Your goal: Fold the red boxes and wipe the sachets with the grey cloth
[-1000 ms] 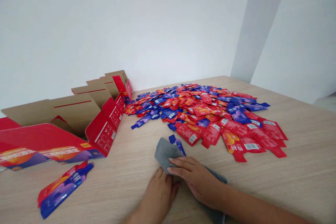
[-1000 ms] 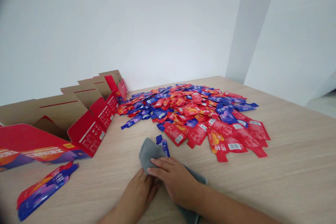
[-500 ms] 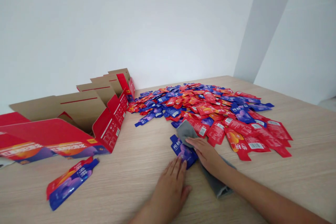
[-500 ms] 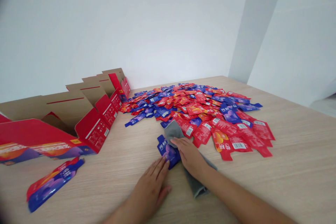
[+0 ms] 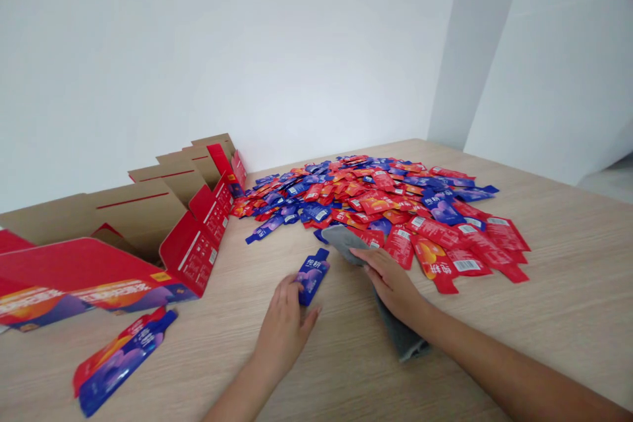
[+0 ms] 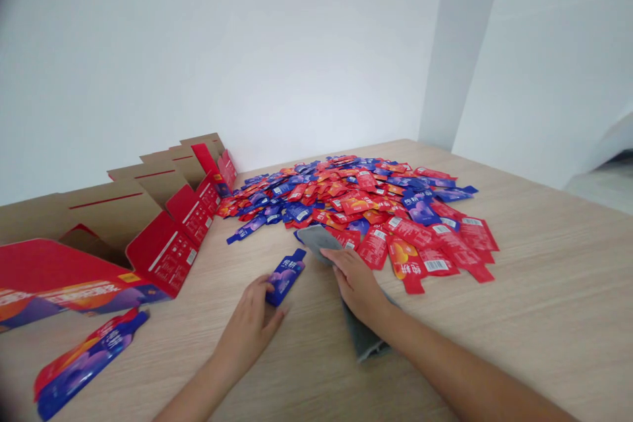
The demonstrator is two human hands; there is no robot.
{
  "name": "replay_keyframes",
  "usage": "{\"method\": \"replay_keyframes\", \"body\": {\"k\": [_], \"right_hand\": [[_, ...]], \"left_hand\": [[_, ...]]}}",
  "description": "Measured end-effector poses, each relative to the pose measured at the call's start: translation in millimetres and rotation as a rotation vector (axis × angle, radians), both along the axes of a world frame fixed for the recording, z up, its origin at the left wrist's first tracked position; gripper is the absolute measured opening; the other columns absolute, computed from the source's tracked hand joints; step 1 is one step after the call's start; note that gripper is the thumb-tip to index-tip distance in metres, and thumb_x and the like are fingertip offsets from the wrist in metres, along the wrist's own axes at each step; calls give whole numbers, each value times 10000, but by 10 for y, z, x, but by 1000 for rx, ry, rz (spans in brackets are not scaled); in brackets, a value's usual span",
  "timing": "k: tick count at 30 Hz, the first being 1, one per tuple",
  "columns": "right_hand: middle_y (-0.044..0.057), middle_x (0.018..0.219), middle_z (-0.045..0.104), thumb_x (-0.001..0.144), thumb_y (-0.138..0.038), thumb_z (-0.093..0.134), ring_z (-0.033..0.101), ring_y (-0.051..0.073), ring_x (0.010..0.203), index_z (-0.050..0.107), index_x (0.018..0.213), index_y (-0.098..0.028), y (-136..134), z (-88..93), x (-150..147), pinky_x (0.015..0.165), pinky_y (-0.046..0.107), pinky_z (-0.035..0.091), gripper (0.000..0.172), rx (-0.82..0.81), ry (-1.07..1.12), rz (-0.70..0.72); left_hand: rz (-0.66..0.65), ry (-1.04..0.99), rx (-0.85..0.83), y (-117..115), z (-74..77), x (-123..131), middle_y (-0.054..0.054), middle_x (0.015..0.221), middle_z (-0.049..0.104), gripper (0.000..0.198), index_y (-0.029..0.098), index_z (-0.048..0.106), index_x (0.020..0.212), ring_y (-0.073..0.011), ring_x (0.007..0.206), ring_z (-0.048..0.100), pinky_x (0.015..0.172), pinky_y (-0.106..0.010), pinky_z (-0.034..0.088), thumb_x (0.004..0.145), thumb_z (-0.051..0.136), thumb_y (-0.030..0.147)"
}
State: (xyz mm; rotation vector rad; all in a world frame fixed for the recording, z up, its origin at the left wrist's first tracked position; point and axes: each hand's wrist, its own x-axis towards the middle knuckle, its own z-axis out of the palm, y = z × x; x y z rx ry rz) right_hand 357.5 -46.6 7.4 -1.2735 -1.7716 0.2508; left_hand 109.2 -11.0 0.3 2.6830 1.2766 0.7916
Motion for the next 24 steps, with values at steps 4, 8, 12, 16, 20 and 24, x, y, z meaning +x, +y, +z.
{"method": "replay_keyframes", "body": {"k": [4,8,12,16,20,24], "right_hand": [[85,1368,461,790,-50,361,412,212,1227,417,1343,-182,-218,83,-380,1020,425,349,572,-46,-255,190],[128,1405,406,729,-54,420,401,270,1232,391,1362,-108,-205,-24,-513,1002,443,362,636,-213,-551,143],[148,1310,514,722,-19,406,459,283,1168,544,1228,-90,93,-170,-131,977,469,380,530,-230,-570,-55],[121,1140,619,785,-67,370,545,229,1063,549,1215,-141,222,-205,178,931,427,438,471,-137,-219,-136],[104,1252,551,867,-139,344,486,218,1154,425,1336,-192,-53,-105,-128,971,425,403,479,-22,-75,-82],[81,1415,402,765,-68,439,405,259,1230,364,1385,-171,-291,-38,-576,1018,413,349,633,-134,-437,253]], "left_hand": [[-36,61,-82,54,-77,159,-158,1116,594,367,106,502,1123,-259,1056,567,907,-439,479,760,530,154],[-127,224,-142,-84,-96,280,-138,1072,631,353,110,565,1056,-254,1049,572,928,-430,465,723,459,61],[-172,115,-200,-116,10,245,-155,1193,588,401,109,541,1129,-250,1127,534,981,-440,421,747,422,78],[3,-338,-537,-24,73,163,-108,915,673,295,143,555,1034,-232,854,651,753,-400,539,866,348,270],[178,-675,-1125,35,-1,174,-4,550,589,324,134,500,1007,-197,432,591,396,-319,483,846,384,390],[73,-759,-1239,31,-70,232,5,572,614,302,154,543,956,-162,445,588,426,-273,480,707,584,320]]}}
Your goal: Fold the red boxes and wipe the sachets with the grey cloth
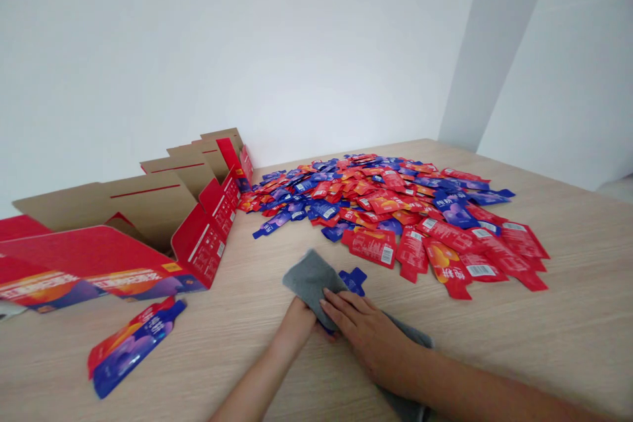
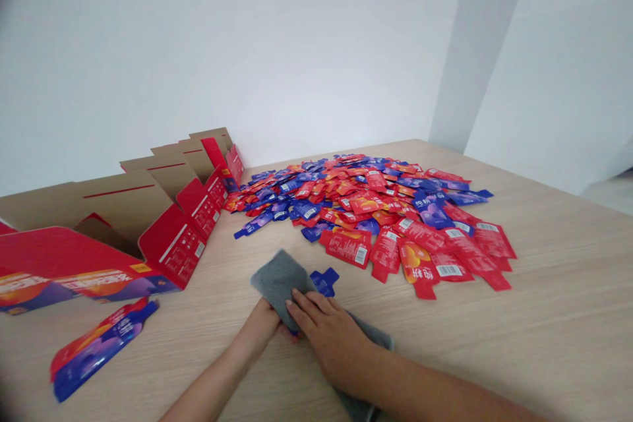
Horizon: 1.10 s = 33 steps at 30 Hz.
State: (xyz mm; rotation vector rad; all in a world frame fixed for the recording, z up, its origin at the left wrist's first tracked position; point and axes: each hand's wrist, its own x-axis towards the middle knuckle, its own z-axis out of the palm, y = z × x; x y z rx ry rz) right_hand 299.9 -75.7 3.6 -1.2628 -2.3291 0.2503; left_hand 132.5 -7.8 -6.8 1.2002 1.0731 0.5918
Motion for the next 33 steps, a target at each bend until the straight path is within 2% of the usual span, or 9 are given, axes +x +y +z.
{"method": "replay_keyframes", "body": {"k": [4,7,12,16,19,22,27,30,33], "right_hand": [[103,1389,437,722,-18,438,414,268,1206,457,1323,-131,147,-36,91,1008,432,351,611,-75,-151,-129],[113,1291,536,725,8,394,457,241,1150,546,1233,-123,286,-72,347,997,430,359,546,-48,-49,-171],[73,1149,615,820,-86,364,523,195,1084,556,1208,-216,283,-40,537,951,391,406,452,11,462,-151],[38,1153,609,844,-228,432,521,211,1102,573,1164,-256,318,48,604,976,411,379,350,69,805,-367],[42,1174,602,833,-275,450,516,221,1108,563,1171,-245,401,80,675,998,428,356,358,93,958,-541],[63,1210,578,841,-297,440,488,230,1139,542,1207,-233,439,88,715,1012,449,331,386,173,923,-626],[81,1158,590,870,-285,400,493,237,1091,531,1228,-232,394,39,717,975,455,348,385,294,611,-541],[80,1143,593,880,-266,373,500,233,1072,519,1237,-227,405,-42,738,958,448,367,388,257,586,-537],[90,1155,585,881,-248,370,494,233,1086,516,1232,-205,421,-82,758,961,454,371,382,227,591,-542]], "left_hand": [[-93,-11,-62,-3,23,-2,25,511,589,373,147,530,955,-155,393,563,376,-254,446,675,623,375],[-120,-2,-76,-36,65,-153,22,478,580,478,133,526,978,-145,352,536,334,-223,400,658,648,466],[214,127,66,-186,160,-1067,24,499,568,532,138,568,1025,-137,368,516,347,-226,384,640,658,494],[691,605,515,-269,262,-2065,-59,794,655,382,181,600,886,-268,763,634,678,-391,530,614,593,449],[654,909,956,-274,288,-2327,-126,1023,631,373,176,584,947,-350,1071,537,944,-530,406,674,532,425],[397,922,1146,-238,245,-1900,-136,1191,570,410,172,528,1128,-299,1142,511,985,-518,389,797,455,401],[-182,742,1171,4,151,-367,-134,1317,500,429,129,433,1283,-203,1241,439,1038,-416,372,870,394,239],[-364,718,1161,231,142,379,-169,1371,437,497,80,394,1320,-216,1279,392,1059,-402,345,835,435,179],[-509,767,1185,355,170,713,-168,1421,371,533,72,368,1349,-260,1330,305,1082,-444,289,863,451,273]]}}
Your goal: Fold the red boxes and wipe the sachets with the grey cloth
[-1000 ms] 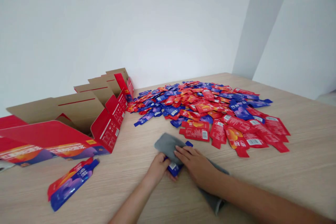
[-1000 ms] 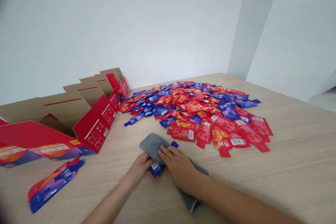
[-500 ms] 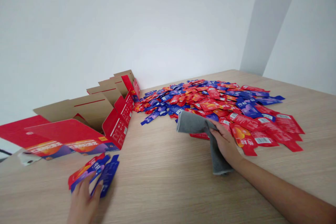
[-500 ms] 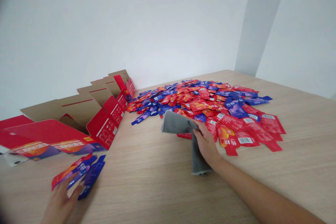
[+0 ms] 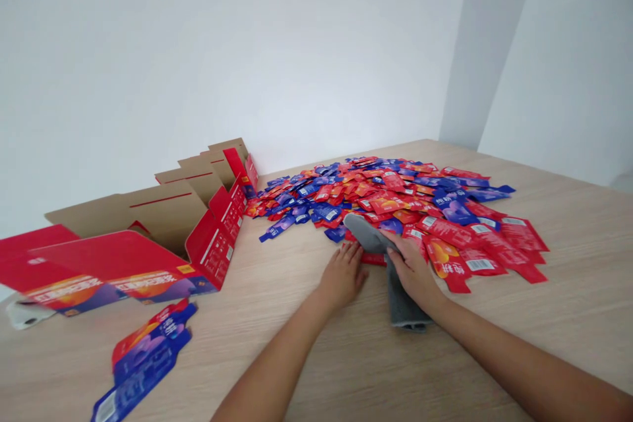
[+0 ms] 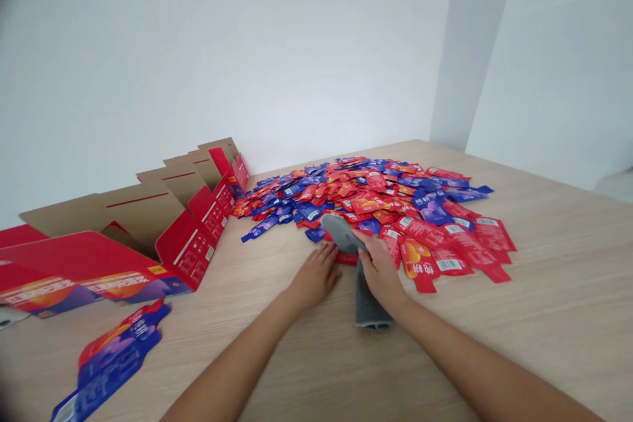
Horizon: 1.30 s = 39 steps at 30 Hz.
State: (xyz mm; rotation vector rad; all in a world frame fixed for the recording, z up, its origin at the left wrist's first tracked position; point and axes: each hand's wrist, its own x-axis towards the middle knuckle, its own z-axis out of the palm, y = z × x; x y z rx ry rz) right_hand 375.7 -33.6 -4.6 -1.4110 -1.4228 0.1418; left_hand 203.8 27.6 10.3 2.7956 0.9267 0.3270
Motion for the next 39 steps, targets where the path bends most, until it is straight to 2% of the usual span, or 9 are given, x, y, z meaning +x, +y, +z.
{"method": "replay_keyframes", "body": {"k": [3,10,15,20,27,31,34,37,39], "right_hand": [[103,1166,580,891,-220,365,491,225,1097,499,1246,-193,-71,51,-70,957,444,384,380,6,-46,76],[69,1378,452,797,-89,399,370,211,1251,410,1352,-185,-387,130,-644,1040,411,313,563,-235,-518,551],[71,1409,414,761,-66,412,371,249,1246,486,1297,-169,-209,54,-630,1003,448,333,550,-349,-693,424],[142,1302,521,771,-37,385,436,272,1178,510,1266,-91,11,-1,-315,962,452,361,514,-365,-716,186],[123,1117,629,835,-114,381,544,231,1035,559,1198,-126,-8,-70,-240,917,410,428,404,-299,-276,254],[122,1187,587,872,-147,359,518,239,1065,488,1282,-169,-204,92,-374,927,444,422,430,-131,-199,235],[91,1355,468,844,-83,356,449,238,1146,431,1338,-214,-394,210,-542,981,457,367,516,-80,-415,317],[49,1429,385,786,-62,408,424,237,1175,388,1372,-224,-469,195,-684,1010,418,344,609,-122,-615,497],[54,1428,387,766,-52,420,438,237,1164,391,1373,-198,-413,136,-702,1012,399,349,625,-171,-680,559]], "left_hand": [[7,95,54,-134,17,-49,-182,1396,403,547,64,401,1334,-294,1303,344,1067,-471,294,878,440,362],[204,140,298,-862,-196,-584,-196,1104,608,382,68,589,1124,-328,1053,544,885,-516,458,819,536,292],[173,73,250,-815,-331,-638,-220,1231,543,462,58,509,1211,-343,1185,472,936,-521,439,853,477,349],[190,76,204,-672,-268,-623,-207,1292,501,451,95,478,1232,-310,1184,484,932,-464,453,846,491,329],[274,-4,226,-620,-49,-607,-174,1098,596,423,51,497,1179,-273,988,544,874,-456,457,761,470,112],[259,-189,30,-598,12,-649,-126,960,646,301,109,586,1013,-233,904,563,842,-409,458,812,362,110],[385,-439,-341,-609,8,-658,-54,729,639,241,156,576,803,-169,679,580,654,-305,485,839,339,182],[522,-524,-752,-625,-6,-623,21,483,516,239,172,508,617,-97,386,439,399,-211,354,800,364,225],[576,-527,-887,-622,-5,-601,46,402,440,249,178,473,548,-70,307,345,335,-191,251,772,403,259]]}}
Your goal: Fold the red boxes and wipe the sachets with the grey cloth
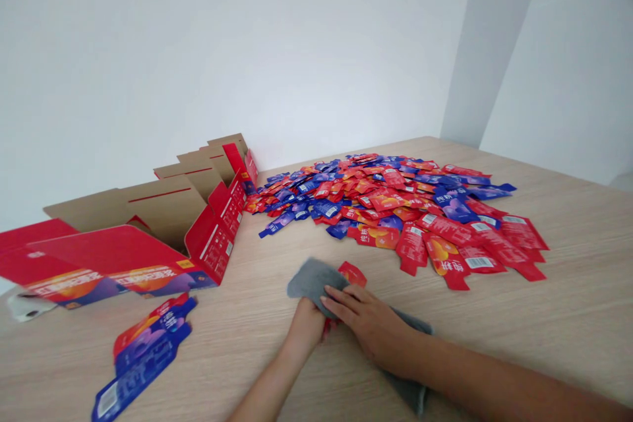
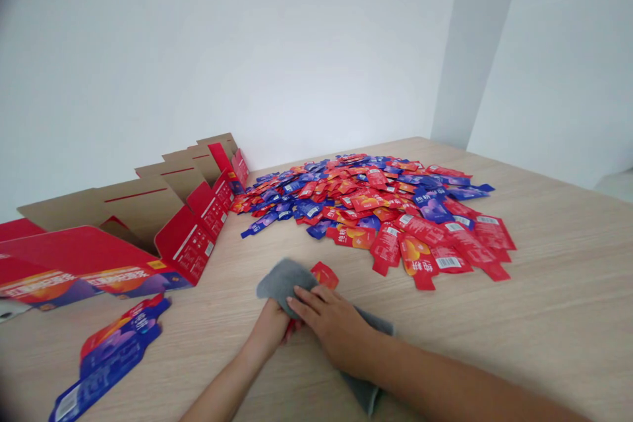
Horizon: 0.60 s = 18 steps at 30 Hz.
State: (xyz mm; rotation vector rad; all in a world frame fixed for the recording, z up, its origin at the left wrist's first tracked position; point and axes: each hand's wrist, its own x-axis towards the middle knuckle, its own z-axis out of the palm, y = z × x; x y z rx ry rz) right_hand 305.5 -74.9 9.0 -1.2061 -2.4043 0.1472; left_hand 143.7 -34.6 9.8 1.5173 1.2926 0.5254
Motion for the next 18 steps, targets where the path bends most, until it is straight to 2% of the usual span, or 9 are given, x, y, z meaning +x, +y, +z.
{"method": "replay_keyframes", "body": {"k": [4,5,10,13,16,18], "right_hand": [[139,1342,484,740,6,373,470,255,1124,483,1297,-87,171,-69,95,986,436,366,576,-74,-83,-222],[148,1327,497,734,8,371,472,254,1119,488,1288,-71,178,-65,103,984,435,368,572,-86,-81,-238],[88,1381,449,707,-8,395,449,219,1122,446,1326,-107,69,-14,4,1004,395,352,629,-75,0,-3],[102,1329,506,688,14,372,476,223,1083,511,1270,-94,133,-32,123,988,416,358,607,-90,25,-54],[92,1209,605,674,18,364,516,221,1041,617,1146,-121,276,-88,415,931,396,403,553,-105,141,-155],[64,1061,676,673,0,376,560,209,970,685,1010,-172,338,-107,580,861,359,445,489,-138,266,-216]], "left_hand": [[6,-86,-116,36,-2,-14,82,372,439,204,194,473,662,-56,254,281,301,-171,192,754,479,376],[4,-103,-131,46,-9,-24,87,373,445,210,199,465,687,-54,247,275,295,-166,187,751,484,398],[0,-62,-116,49,-38,-5,72,379,451,190,204,437,644,-51,258,304,289,-155,182,769,430,347],[-12,-61,-125,15,-11,-24,67,395,467,172,205,448,670,-48,263,289,295,-155,181,777,396,329],[-34,-19,-139,12,62,-343,69,401,464,196,194,507,749,-62,284,308,304,-163,198,746,437,377],[-26,69,-83,52,147,-794,53,443,503,278,184,553,825,-92,336,389,332,-185,275,715,472,426]]}}
